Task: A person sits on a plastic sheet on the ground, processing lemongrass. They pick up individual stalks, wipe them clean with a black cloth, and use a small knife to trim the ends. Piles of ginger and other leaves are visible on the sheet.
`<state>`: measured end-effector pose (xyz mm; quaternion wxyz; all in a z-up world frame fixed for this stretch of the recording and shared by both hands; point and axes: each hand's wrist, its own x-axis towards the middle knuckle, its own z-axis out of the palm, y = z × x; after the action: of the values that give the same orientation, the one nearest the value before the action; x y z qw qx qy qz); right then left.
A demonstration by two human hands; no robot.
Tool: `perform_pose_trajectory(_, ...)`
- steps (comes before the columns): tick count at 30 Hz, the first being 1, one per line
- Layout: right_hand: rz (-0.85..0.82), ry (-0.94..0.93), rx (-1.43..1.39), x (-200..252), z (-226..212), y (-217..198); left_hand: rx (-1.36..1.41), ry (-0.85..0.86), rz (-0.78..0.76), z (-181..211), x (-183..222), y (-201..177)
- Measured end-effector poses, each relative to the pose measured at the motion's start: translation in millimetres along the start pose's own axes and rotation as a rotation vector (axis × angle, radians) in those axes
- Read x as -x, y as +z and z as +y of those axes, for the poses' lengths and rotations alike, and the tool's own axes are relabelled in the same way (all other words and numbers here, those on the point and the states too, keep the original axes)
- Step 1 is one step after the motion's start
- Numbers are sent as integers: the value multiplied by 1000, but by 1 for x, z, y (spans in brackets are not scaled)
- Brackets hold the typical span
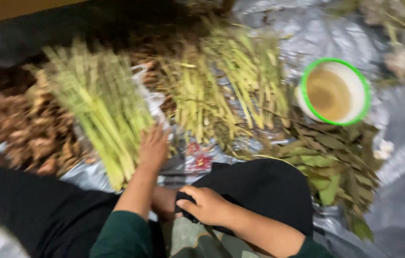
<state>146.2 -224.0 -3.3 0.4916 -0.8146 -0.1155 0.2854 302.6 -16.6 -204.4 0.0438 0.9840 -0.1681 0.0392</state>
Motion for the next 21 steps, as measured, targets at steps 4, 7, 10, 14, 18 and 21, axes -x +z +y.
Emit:
perform_pose_trajectory(4,102,3,-11,4,0,-27,-112,-126,-252,-8,0,-15)
perform_pose_trajectory(7,182,-25,-29,3,10,-37,-143,-186,-337,-2,-1,-17)
perform_pose_trajectory(10,184,-7,114,0,16,-54,-143,-202,-190,6,-9,-27)
perform_pose_trajectory(14,233,-40,206,-11,48,-98,-172,-283,-431,7,-20,-39)
perform_pose_trajectory(18,638,354,-29,-31,76,-176,-158,-258,-325,3,-11,-27)
perform_pose_trajectory(21,1139,403,-193,-35,148,-229,-128,-166,291,23,18,-37)
